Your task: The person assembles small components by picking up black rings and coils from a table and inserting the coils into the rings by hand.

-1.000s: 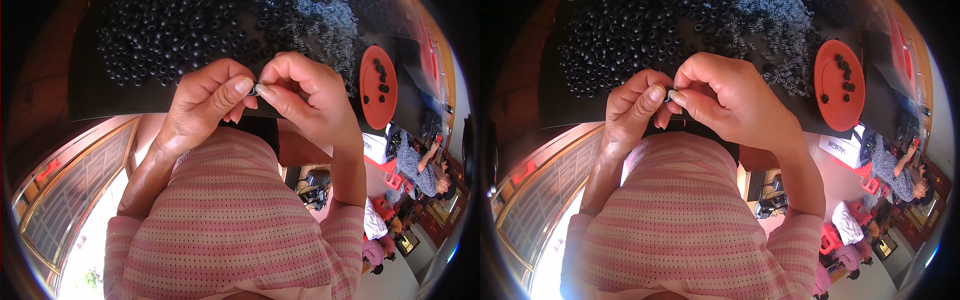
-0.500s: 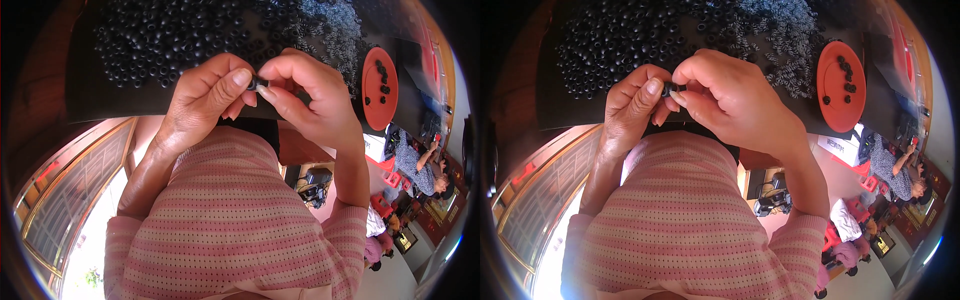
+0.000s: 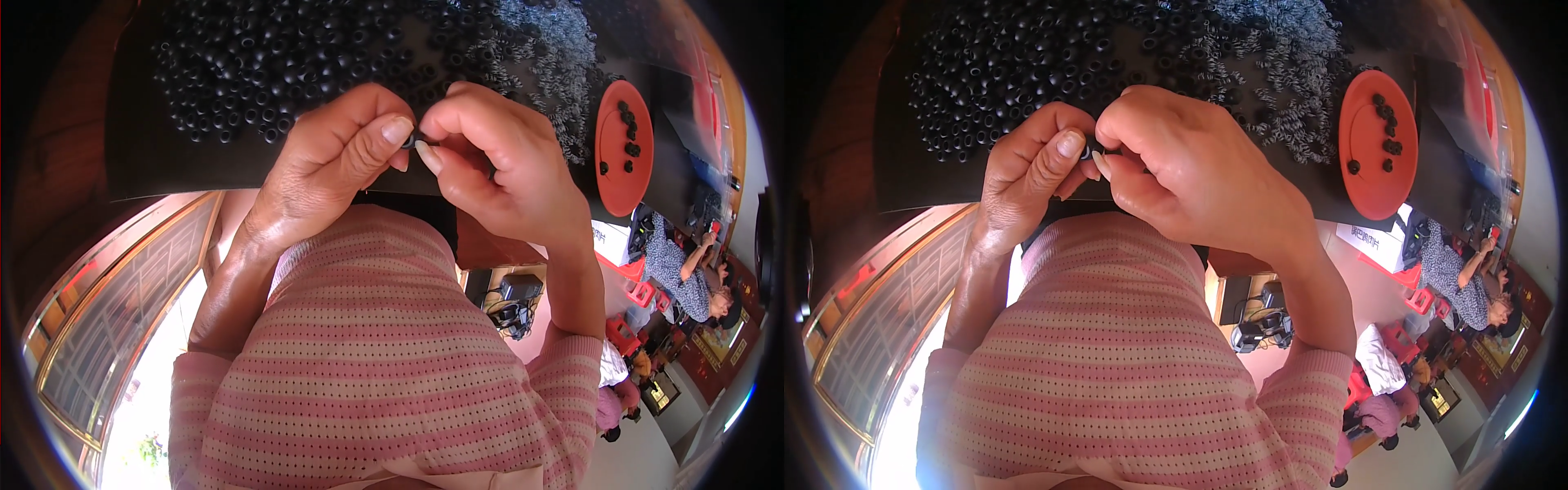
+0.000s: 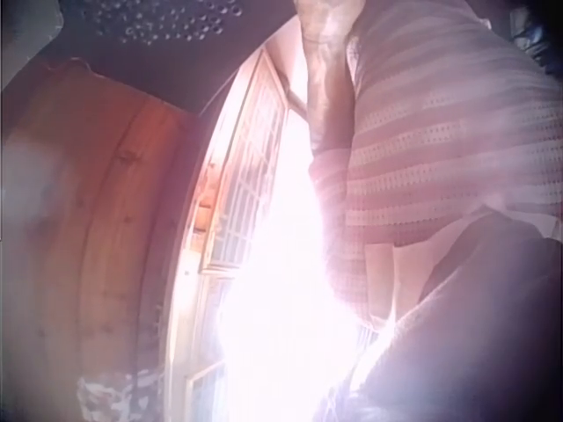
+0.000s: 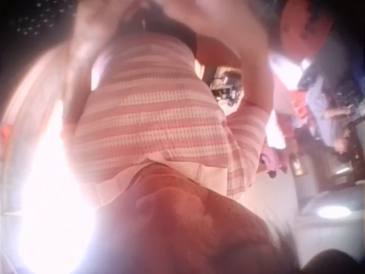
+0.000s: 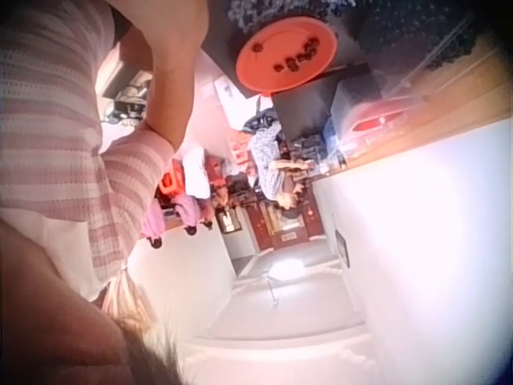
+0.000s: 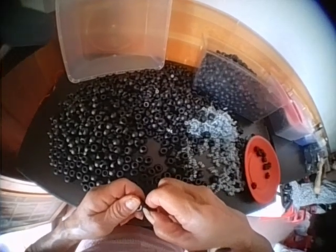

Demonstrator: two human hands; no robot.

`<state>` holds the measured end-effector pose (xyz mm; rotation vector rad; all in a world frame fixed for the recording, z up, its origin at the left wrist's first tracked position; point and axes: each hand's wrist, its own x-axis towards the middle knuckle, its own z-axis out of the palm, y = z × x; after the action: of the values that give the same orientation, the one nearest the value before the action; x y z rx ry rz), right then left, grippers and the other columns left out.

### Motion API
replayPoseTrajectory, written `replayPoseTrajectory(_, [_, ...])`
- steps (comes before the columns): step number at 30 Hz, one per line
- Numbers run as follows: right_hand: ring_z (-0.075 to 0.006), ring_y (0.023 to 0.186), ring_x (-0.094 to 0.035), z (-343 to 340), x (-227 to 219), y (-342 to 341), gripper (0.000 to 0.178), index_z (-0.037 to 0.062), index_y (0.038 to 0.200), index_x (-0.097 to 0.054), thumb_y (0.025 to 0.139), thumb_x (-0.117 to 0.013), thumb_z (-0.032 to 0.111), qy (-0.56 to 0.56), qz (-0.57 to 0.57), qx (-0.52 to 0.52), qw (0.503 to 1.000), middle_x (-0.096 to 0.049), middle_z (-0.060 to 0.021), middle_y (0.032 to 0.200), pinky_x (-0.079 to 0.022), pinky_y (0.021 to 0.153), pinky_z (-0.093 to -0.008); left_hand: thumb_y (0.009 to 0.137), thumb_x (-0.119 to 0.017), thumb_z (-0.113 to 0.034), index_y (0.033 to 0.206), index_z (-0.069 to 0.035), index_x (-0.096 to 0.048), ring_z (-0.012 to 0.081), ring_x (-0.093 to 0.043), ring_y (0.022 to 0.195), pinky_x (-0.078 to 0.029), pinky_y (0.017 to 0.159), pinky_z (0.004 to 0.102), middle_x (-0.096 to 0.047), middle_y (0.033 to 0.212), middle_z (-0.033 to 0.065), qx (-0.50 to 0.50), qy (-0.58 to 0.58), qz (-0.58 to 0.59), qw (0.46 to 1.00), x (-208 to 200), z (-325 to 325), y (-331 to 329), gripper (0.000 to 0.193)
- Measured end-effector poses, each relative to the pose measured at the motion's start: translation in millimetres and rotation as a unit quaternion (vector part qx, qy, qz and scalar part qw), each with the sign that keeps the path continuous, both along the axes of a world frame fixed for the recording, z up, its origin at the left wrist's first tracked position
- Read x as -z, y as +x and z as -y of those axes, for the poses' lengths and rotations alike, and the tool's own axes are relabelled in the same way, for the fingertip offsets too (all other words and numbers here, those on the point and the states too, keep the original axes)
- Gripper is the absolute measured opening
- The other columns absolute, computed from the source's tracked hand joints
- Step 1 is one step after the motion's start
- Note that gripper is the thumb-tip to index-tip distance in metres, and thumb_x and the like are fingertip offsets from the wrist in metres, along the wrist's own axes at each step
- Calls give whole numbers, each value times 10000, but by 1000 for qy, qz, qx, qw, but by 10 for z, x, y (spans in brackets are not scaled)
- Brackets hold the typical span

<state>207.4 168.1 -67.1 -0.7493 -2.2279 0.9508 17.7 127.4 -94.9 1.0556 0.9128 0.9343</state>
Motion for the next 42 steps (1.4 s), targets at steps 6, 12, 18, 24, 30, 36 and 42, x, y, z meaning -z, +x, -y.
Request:
replayPoseTrajectory(6, [-123,566,-454,22,16,-30,173,17,836,-538,726,-625,-85,-24,-2,13,1000,-469,-35,684,-361,508,-238,958,-536,-227,961,15,-573,111,-568,733,-461,653,233,-581,820,39,-46,83,-50,994,39,47,16,244])
replayPoseTrajectory(12, [-149,553,-509,5,46,16,135,33,828,-538,762,-651,2,-99,-5,57,993,-513,-39,641,-416,499,-260,958,-536,-224,963,12,-573,115,-576,736,-472,667,239,-588,824,46,-63,62,-82,993,44,41,-41,239])
replayPoseTrajectory(18, [-190,531,-515,-8,3,-102,255,11,782,-548,877,-646,226,-207,22,69,976,-518,-76,606,-399,480,-288,960,-532,-217,957,4,-573,124,-579,721,-477,659,252,-591,759,42,-81,115,-94,986,58,-2,25,224])
replayPoseTrajectory(24, [-266,507,-492,3,60,-170,310,12,734,-537,906,-602,262,-74,11,76,994,-506,-106,603,-391,475,-342,960,-528,-206,947,4,-570,175,-568,668,-465,620,280,-578,738,89,-80,141,-149,975,15,-54,19,215])
replayPoseTrajectory(30, [-206,480,-445,-12,12,-161,287,8,718,-525,916,-586,206,-143,-51,79,985,-461,-86,575,-360,457,-319,934,-559,-180,905,10,-566,207,-527,594,-430,554,309,-545,698,100,-25,193,-158,968,-93,-105,-75,192])
replayPoseTrajectory(36, [-181,480,-432,-46,-3,-111,228,1,719,-514,890,-584,135,-161,-30,40,986,-461,-85,577,-354,456,-301,925,-545,-141,896,23,-567,155,-500,623,-413,567,275,-533,711,70,29,192,-173,966,-112,-166,-170,168])
replayPoseTrajectory(42, [-208,487,-457,-39,-82,-108,164,-3,730,-515,849,-574,93,-246,0,28,969,-472,-97,590,-362,462,-315,920,-534,-125,896,18,-574,81,-480,647,-400,568,241,-531,717,19,52,129,-154,978,-90,-164,-180,151])
